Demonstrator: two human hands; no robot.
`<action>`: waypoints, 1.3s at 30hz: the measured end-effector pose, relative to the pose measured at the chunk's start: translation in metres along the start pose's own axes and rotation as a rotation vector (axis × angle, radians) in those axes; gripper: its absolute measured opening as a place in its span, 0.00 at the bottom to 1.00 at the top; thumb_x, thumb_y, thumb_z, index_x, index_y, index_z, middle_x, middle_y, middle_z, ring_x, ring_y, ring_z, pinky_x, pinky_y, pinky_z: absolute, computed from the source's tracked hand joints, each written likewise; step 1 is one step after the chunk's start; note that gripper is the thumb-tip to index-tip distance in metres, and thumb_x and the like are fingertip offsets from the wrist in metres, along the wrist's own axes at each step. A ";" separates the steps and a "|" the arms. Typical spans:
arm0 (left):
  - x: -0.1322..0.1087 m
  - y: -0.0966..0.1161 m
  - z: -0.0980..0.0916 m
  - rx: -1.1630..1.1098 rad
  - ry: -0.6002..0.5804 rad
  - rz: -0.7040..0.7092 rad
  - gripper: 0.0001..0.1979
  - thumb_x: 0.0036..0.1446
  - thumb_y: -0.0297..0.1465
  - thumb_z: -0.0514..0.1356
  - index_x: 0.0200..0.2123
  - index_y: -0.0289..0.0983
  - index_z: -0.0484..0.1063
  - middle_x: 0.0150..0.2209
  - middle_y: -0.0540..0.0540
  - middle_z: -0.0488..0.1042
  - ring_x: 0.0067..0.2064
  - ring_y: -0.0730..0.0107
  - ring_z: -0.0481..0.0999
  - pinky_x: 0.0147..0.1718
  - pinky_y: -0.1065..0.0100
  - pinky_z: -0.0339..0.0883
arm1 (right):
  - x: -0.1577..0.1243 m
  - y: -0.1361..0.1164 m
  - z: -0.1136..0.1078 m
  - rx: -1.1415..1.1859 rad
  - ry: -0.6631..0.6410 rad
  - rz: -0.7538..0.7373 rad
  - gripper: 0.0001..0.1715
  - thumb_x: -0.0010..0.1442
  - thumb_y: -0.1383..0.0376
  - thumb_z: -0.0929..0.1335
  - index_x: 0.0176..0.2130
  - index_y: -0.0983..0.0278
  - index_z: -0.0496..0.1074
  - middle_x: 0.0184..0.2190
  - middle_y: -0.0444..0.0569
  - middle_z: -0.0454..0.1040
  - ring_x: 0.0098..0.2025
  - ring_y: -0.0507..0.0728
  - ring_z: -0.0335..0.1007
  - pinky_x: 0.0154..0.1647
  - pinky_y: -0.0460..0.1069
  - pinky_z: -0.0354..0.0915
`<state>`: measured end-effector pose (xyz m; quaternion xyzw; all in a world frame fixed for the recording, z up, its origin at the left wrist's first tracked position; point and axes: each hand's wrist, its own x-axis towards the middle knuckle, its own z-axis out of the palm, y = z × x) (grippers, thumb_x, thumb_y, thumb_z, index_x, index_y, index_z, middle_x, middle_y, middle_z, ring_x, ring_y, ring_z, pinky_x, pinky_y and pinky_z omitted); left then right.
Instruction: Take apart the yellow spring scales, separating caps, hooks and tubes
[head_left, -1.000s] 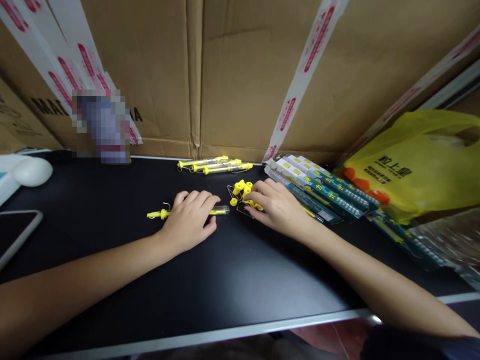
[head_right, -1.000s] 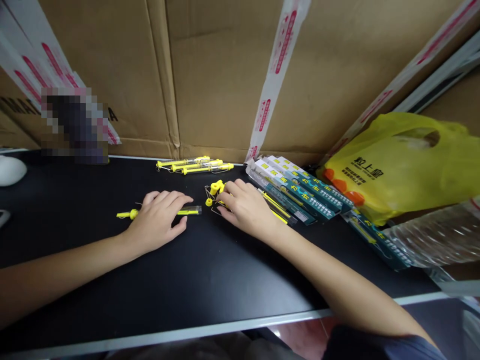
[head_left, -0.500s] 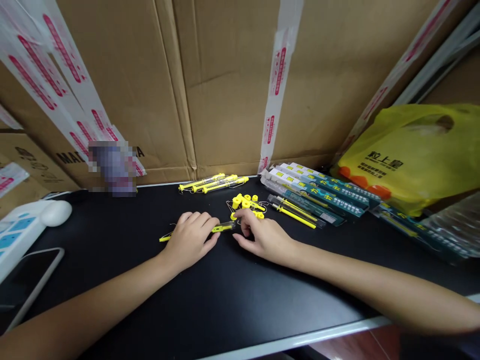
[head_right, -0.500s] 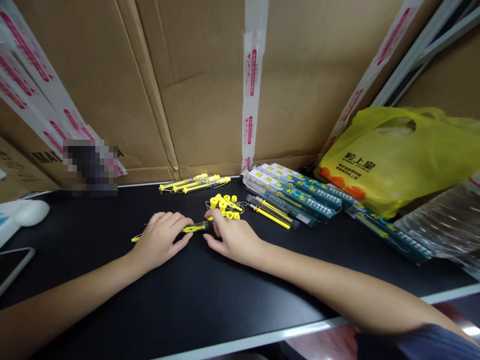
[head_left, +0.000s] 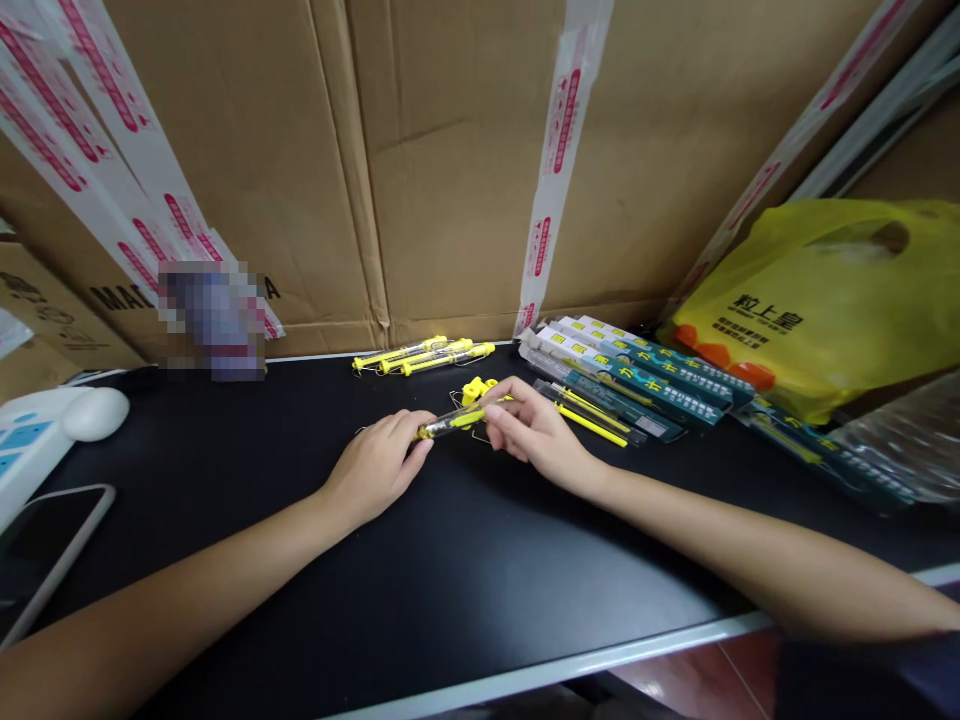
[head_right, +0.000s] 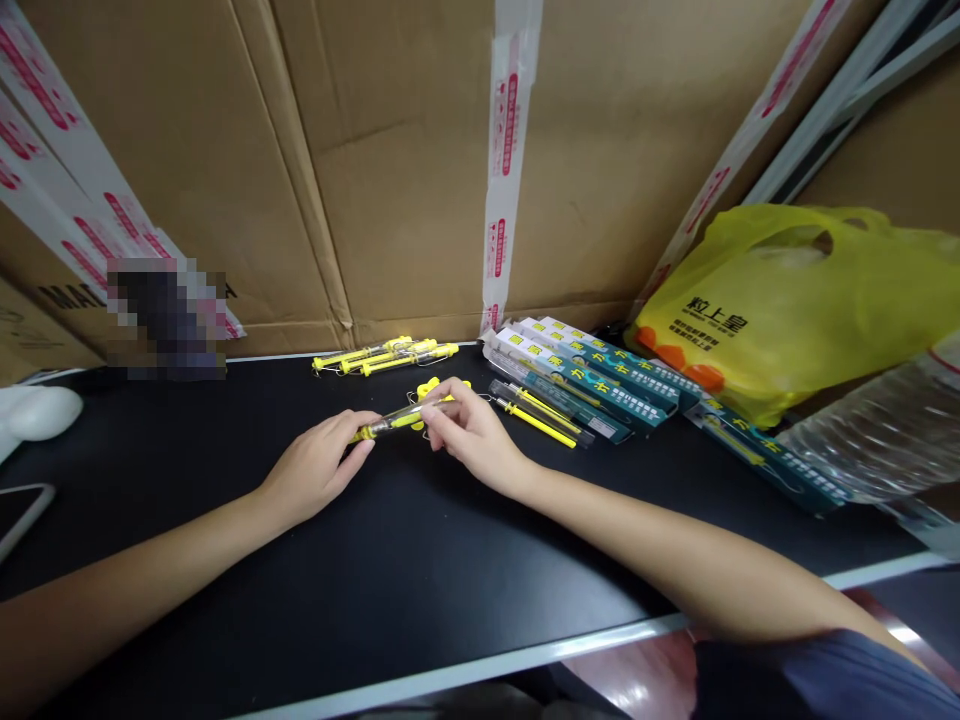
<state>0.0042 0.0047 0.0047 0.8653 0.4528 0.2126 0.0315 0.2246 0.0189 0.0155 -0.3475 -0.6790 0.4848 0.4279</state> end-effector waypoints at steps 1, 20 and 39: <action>0.000 0.000 0.000 0.008 -0.011 -0.003 0.12 0.65 0.33 0.46 0.48 0.39 0.62 0.41 0.47 0.71 0.42 0.66 0.72 0.41 0.65 0.65 | 0.000 -0.001 0.000 0.027 0.010 0.009 0.14 0.61 0.54 0.64 0.38 0.62 0.61 0.19 0.37 0.64 0.16 0.45 0.53 0.15 0.41 0.49; -0.002 -0.004 0.001 -0.084 0.017 -0.013 0.14 0.65 0.38 0.47 0.52 0.42 0.62 0.46 0.49 0.72 0.42 0.69 0.75 0.40 0.70 0.68 | 0.002 0.002 -0.002 0.143 0.033 0.065 0.15 0.60 0.54 0.64 0.38 0.62 0.60 0.18 0.36 0.66 0.12 0.43 0.52 0.09 0.38 0.46; -0.002 -0.004 0.001 -0.129 0.017 -0.008 0.13 0.63 0.39 0.49 0.48 0.42 0.63 0.35 0.52 0.75 0.33 0.71 0.76 0.30 0.73 0.64 | 0.007 -0.014 -0.014 0.121 0.127 -0.030 0.16 0.54 0.56 0.70 0.39 0.65 0.70 0.24 0.41 0.67 0.19 0.46 0.63 0.13 0.41 0.61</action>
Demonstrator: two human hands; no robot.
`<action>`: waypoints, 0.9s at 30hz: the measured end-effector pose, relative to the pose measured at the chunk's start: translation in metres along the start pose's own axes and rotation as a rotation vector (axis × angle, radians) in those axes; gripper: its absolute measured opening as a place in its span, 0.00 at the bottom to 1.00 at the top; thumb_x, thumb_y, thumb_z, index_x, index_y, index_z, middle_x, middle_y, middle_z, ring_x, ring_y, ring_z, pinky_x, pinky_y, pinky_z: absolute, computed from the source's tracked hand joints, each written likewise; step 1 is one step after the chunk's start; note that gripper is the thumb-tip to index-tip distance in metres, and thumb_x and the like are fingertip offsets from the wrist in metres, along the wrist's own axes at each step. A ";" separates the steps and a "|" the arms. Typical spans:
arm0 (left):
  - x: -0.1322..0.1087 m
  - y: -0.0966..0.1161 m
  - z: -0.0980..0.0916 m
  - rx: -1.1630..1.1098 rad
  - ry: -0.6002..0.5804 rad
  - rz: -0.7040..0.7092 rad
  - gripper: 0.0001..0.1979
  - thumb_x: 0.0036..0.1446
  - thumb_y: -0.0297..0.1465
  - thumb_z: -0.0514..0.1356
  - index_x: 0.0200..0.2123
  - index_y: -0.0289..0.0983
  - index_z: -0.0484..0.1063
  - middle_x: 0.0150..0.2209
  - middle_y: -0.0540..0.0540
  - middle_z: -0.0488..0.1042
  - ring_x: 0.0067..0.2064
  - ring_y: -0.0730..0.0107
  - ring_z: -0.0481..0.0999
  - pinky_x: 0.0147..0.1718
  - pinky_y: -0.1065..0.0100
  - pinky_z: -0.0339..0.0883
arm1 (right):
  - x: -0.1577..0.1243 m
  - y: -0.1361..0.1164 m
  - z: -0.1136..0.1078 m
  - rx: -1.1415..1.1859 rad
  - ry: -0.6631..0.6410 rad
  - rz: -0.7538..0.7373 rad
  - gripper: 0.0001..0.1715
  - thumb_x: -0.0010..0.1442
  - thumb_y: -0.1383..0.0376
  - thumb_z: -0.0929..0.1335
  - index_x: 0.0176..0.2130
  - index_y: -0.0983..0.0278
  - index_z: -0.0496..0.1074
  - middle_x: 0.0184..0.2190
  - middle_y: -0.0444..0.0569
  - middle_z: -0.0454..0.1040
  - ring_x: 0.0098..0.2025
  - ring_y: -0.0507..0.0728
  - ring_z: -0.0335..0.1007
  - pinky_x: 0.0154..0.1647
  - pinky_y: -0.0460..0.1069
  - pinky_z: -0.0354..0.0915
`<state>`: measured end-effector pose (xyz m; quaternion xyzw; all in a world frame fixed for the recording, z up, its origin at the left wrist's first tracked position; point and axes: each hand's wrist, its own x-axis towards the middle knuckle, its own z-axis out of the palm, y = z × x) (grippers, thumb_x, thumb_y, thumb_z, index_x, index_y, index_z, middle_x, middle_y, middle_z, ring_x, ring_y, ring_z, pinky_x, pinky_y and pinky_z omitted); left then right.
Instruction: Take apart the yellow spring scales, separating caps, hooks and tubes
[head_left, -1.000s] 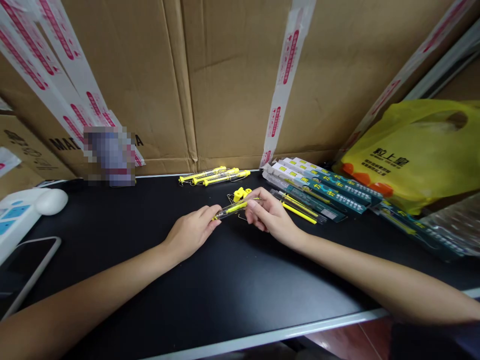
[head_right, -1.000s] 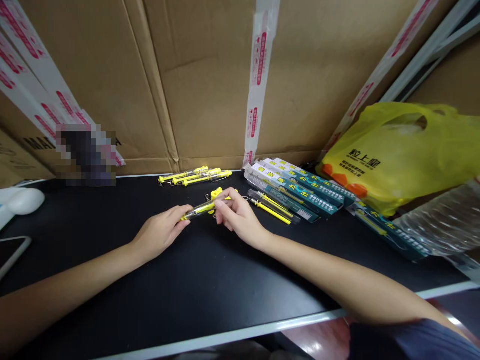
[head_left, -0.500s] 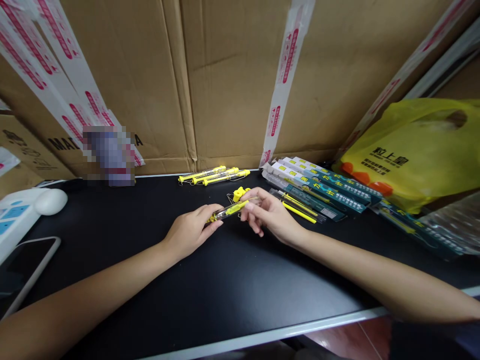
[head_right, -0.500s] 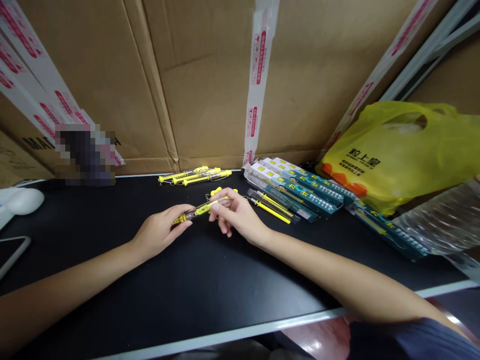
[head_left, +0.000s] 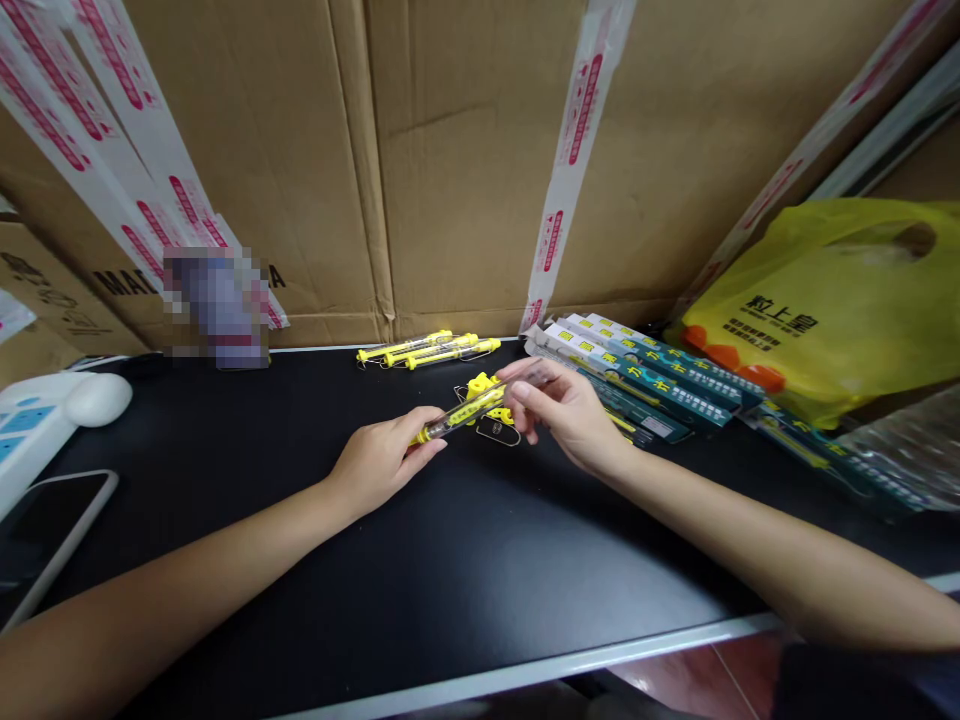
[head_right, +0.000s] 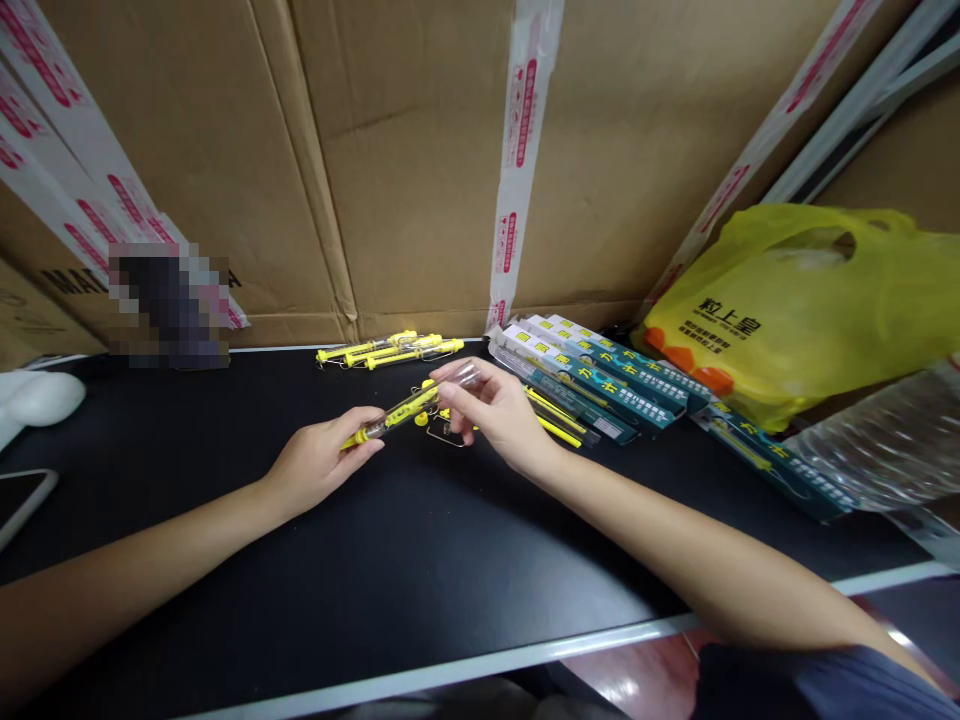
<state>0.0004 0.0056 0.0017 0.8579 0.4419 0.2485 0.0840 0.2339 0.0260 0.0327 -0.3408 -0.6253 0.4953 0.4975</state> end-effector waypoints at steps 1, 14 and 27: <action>0.000 0.000 0.000 0.001 0.001 -0.004 0.13 0.63 0.40 0.49 0.48 0.42 0.63 0.35 0.52 0.75 0.32 0.71 0.76 0.29 0.73 0.64 | 0.001 -0.002 -0.001 -0.002 0.010 -0.014 0.16 0.55 0.56 0.70 0.39 0.64 0.70 0.24 0.41 0.67 0.20 0.46 0.63 0.13 0.41 0.61; 0.002 -0.001 0.001 0.043 -0.017 0.074 0.09 0.63 0.36 0.51 0.39 0.40 0.67 0.33 0.51 0.74 0.35 0.70 0.74 0.38 0.68 0.63 | 0.009 -0.015 -0.017 -0.043 0.135 -0.112 0.16 0.56 0.52 0.68 0.37 0.62 0.71 0.31 0.47 0.68 0.28 0.50 0.65 0.20 0.44 0.63; 0.002 0.001 0.001 0.036 0.024 0.072 0.07 0.61 0.34 0.51 0.36 0.39 0.65 0.30 0.52 0.73 0.30 0.72 0.71 0.33 0.69 0.60 | 0.010 -0.028 -0.045 -1.355 -0.247 -0.080 0.19 0.64 0.53 0.60 0.43 0.62 0.69 0.29 0.48 0.74 0.29 0.55 0.68 0.27 0.47 0.56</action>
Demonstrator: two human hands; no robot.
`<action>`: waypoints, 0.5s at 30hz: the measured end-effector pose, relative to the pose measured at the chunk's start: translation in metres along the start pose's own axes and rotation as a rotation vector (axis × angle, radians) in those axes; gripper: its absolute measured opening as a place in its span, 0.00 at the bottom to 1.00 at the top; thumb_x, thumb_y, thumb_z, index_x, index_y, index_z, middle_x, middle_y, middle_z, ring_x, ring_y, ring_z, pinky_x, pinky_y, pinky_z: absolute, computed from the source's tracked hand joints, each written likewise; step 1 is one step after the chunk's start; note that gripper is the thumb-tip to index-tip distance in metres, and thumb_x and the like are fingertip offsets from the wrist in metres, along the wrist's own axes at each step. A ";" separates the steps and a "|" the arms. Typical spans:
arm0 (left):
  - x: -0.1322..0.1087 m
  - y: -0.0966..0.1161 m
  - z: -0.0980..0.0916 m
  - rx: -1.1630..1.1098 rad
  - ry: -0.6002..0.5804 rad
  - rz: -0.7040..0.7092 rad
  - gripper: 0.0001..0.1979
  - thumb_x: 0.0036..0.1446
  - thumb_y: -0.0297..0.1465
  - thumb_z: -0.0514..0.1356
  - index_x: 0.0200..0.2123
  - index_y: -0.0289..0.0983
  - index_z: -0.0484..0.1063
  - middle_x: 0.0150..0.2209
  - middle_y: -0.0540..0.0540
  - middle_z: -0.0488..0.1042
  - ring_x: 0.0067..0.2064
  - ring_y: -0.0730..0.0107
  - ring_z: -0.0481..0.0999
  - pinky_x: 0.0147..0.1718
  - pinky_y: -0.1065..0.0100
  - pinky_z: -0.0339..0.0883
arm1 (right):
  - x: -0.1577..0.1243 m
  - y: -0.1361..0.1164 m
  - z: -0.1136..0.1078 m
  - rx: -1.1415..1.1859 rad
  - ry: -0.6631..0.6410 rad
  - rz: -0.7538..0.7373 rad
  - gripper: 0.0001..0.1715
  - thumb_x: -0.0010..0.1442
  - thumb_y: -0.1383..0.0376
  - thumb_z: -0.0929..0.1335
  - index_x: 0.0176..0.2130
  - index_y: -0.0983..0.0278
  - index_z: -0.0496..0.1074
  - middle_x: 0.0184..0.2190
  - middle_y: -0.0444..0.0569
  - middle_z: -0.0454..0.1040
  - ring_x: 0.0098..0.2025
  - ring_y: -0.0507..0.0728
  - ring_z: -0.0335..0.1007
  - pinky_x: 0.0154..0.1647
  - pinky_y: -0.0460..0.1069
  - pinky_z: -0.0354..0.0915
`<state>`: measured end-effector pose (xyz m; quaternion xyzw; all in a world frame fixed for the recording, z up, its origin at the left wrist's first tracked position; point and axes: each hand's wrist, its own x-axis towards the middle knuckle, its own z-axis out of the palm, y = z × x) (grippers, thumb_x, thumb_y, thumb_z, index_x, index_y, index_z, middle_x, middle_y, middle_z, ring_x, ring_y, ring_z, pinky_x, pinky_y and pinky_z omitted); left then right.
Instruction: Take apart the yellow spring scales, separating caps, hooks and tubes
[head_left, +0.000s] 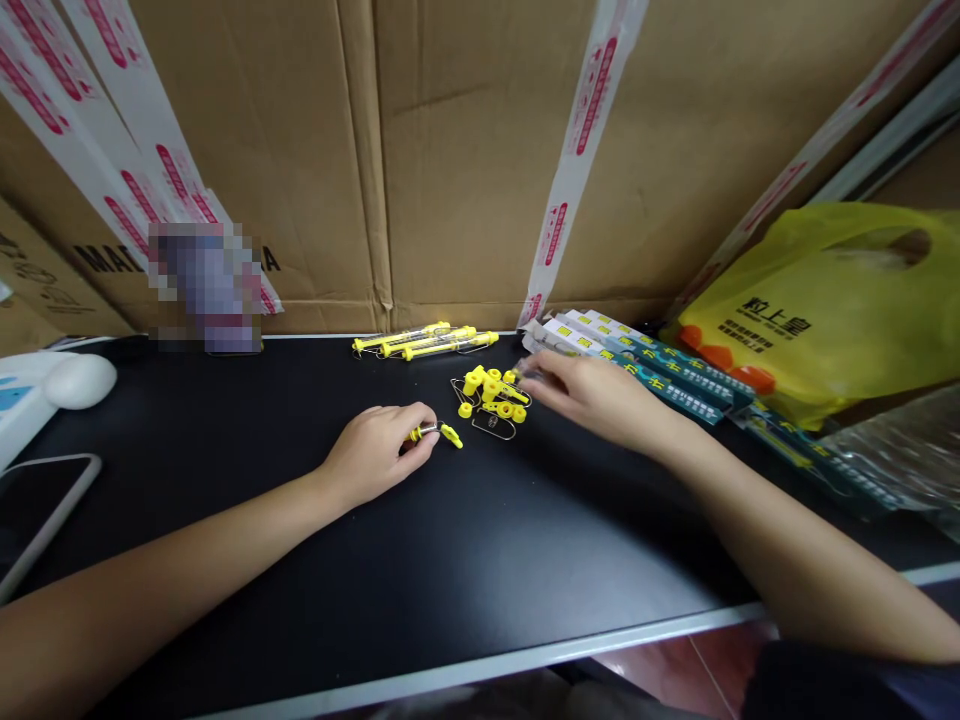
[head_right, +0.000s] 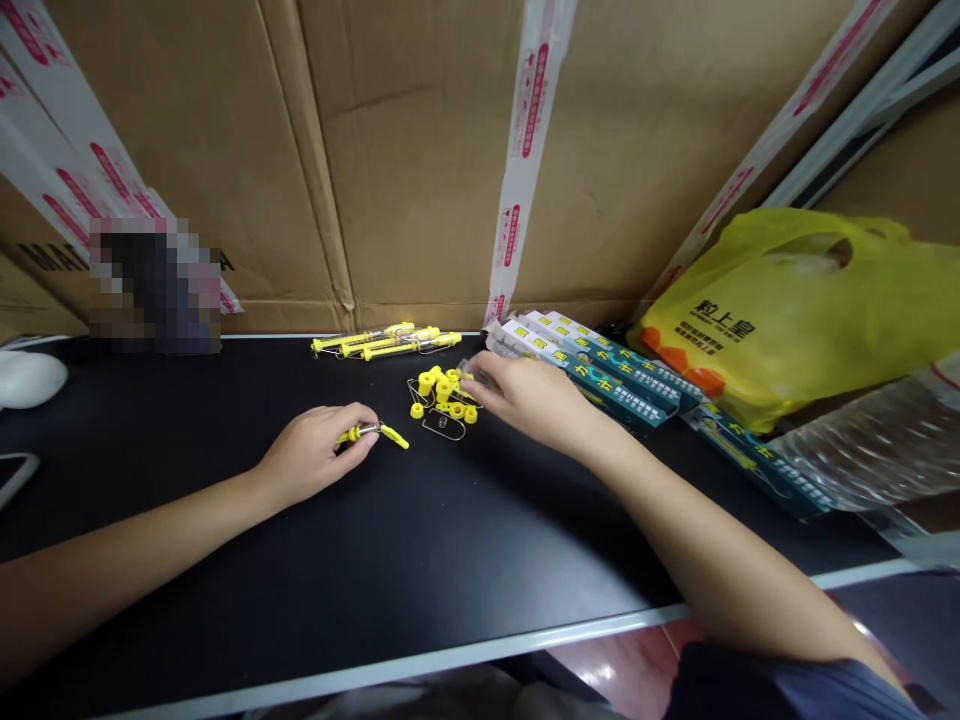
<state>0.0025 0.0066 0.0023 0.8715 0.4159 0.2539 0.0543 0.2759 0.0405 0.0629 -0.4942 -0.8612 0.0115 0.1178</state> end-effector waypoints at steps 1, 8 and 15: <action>0.000 0.000 0.000 -0.003 0.001 0.001 0.07 0.61 0.34 0.51 0.36 0.39 0.65 0.31 0.52 0.73 0.30 0.72 0.72 0.33 0.69 0.60 | -0.001 0.001 0.002 -0.110 -0.095 0.009 0.18 0.64 0.54 0.60 0.43 0.62 0.69 0.29 0.48 0.74 0.29 0.56 0.69 0.27 0.47 0.55; 0.000 -0.001 0.001 -0.008 0.006 0.005 0.07 0.62 0.33 0.51 0.39 0.39 0.66 0.33 0.52 0.75 0.32 0.72 0.73 0.35 0.69 0.62 | -0.007 0.006 0.005 -0.401 -0.402 -0.001 0.14 0.64 0.55 0.61 0.41 0.63 0.66 0.33 0.51 0.76 0.33 0.59 0.73 0.25 0.47 0.53; 0.000 -0.001 0.003 0.002 0.022 0.023 0.07 0.61 0.33 0.52 0.38 0.39 0.67 0.33 0.52 0.75 0.32 0.72 0.74 0.34 0.69 0.62 | -0.006 0.009 0.006 -0.488 -0.388 0.075 0.15 0.63 0.55 0.61 0.41 0.64 0.65 0.34 0.52 0.77 0.35 0.61 0.75 0.24 0.47 0.55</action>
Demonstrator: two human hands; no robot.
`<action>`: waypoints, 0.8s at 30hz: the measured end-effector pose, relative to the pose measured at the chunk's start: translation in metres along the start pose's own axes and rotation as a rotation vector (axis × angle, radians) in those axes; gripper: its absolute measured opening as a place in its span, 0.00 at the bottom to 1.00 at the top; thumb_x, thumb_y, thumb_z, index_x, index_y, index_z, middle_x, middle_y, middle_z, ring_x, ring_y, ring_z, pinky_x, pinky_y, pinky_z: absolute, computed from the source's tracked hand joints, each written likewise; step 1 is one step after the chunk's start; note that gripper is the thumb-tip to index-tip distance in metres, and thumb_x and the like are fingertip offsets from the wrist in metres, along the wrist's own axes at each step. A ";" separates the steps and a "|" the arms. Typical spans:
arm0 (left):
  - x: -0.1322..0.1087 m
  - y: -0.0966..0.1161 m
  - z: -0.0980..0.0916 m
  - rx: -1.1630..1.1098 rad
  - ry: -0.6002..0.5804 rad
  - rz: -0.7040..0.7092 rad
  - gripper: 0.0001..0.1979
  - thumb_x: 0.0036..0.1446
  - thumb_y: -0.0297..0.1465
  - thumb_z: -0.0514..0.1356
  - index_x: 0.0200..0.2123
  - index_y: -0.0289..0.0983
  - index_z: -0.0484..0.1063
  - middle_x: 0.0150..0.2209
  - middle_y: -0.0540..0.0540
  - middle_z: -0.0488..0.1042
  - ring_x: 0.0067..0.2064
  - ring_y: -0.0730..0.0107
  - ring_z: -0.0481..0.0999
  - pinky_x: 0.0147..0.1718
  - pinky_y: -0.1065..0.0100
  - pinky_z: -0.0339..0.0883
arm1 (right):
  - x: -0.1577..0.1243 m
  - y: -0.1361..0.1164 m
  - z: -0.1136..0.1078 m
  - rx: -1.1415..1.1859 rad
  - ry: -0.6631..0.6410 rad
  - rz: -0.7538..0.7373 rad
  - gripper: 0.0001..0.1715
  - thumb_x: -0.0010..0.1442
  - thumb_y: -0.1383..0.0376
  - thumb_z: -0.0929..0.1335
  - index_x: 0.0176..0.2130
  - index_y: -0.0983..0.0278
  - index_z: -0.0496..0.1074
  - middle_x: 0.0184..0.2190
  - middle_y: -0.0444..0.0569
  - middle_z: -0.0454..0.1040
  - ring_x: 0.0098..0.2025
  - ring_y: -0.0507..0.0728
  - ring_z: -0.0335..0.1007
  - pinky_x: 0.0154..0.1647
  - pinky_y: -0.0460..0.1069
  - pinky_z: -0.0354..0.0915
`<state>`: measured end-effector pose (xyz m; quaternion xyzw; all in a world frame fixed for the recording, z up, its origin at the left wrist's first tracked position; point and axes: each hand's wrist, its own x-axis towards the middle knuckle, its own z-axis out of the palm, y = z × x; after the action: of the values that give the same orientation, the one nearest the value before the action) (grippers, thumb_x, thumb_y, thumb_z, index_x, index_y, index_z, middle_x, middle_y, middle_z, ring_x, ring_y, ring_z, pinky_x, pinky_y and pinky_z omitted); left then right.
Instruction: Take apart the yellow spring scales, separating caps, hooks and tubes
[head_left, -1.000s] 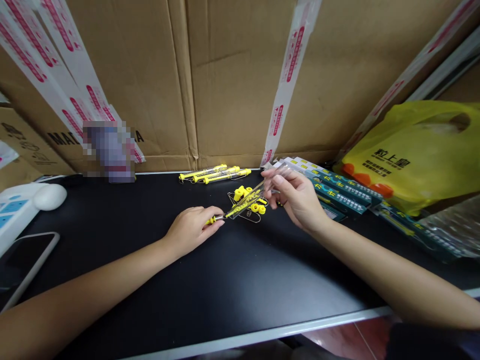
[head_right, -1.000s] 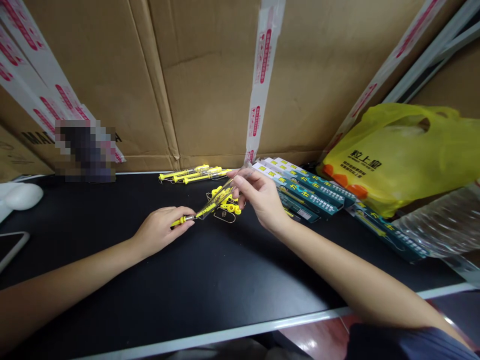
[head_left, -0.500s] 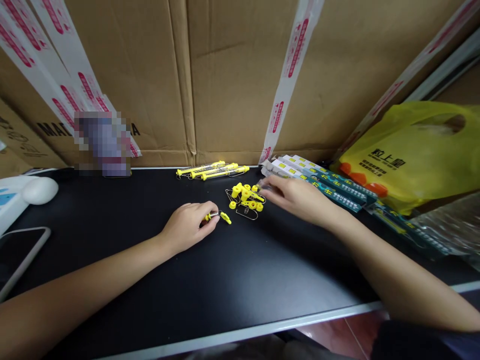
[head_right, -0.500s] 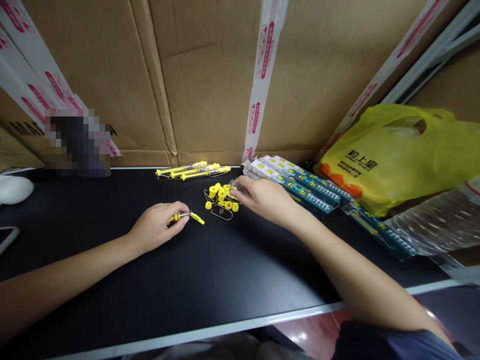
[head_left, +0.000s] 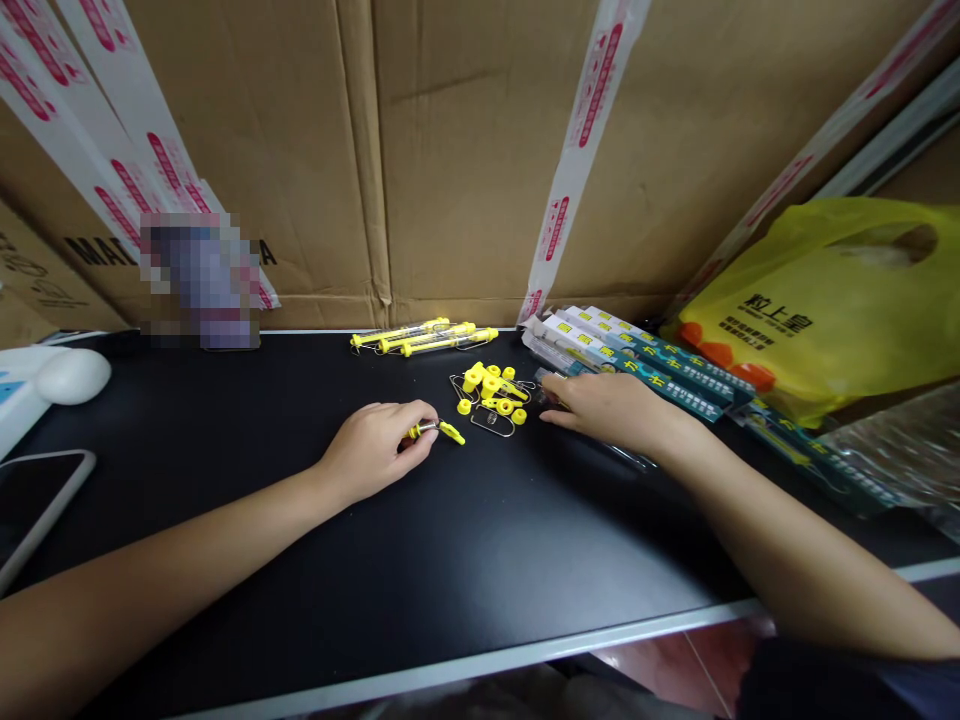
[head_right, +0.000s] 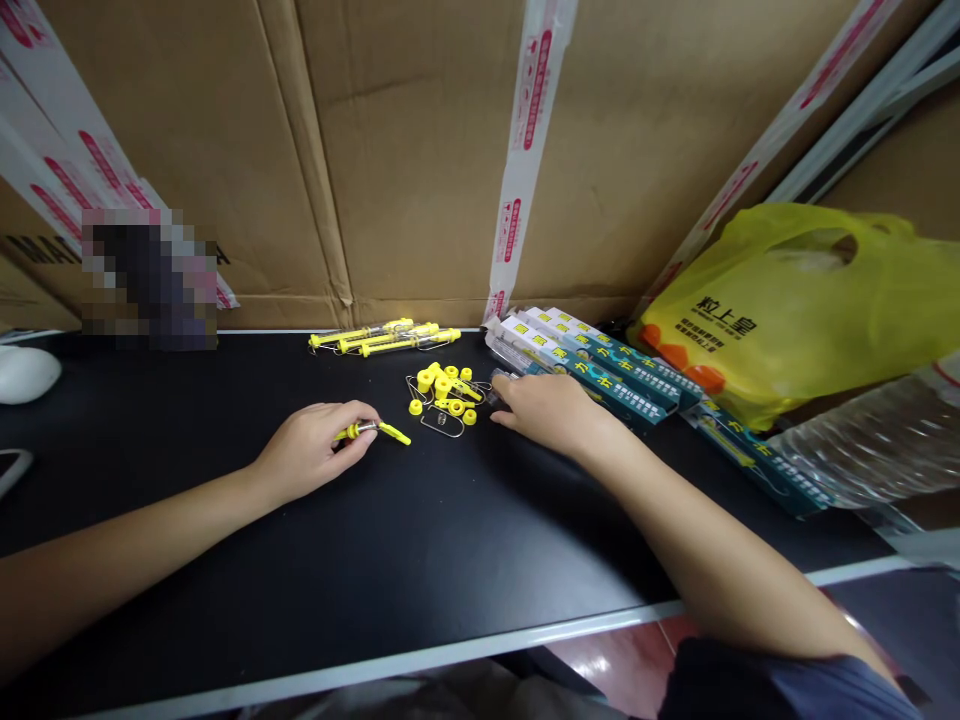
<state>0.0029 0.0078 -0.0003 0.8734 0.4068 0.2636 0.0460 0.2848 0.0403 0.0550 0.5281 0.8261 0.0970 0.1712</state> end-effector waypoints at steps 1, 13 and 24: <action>0.000 0.000 0.000 -0.001 -0.001 0.002 0.07 0.61 0.33 0.52 0.38 0.39 0.67 0.33 0.52 0.75 0.32 0.72 0.74 0.34 0.69 0.62 | 0.001 0.001 0.001 -0.005 0.007 0.012 0.15 0.63 0.55 0.62 0.42 0.64 0.65 0.34 0.53 0.77 0.35 0.61 0.75 0.24 0.47 0.55; 0.000 0.000 0.000 -0.025 0.011 0.020 0.06 0.61 0.32 0.52 0.38 0.39 0.67 0.34 0.52 0.75 0.34 0.72 0.74 0.35 0.70 0.63 | 0.007 0.010 0.003 0.027 0.048 0.091 0.12 0.58 0.55 0.66 0.35 0.62 0.68 0.32 0.50 0.75 0.33 0.60 0.73 0.24 0.47 0.55; -0.001 0.000 0.000 -0.011 0.030 0.036 0.08 0.61 0.31 0.51 0.42 0.40 0.67 0.38 0.51 0.75 0.31 0.74 0.74 0.33 0.71 0.64 | 0.005 0.008 0.003 -0.025 0.056 0.103 0.17 0.58 0.53 0.65 0.42 0.63 0.66 0.34 0.51 0.76 0.34 0.62 0.73 0.25 0.47 0.56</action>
<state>0.0020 0.0068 -0.0007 0.8763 0.3900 0.2798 0.0401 0.2912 0.0481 0.0541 0.5647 0.8010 0.1309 0.1493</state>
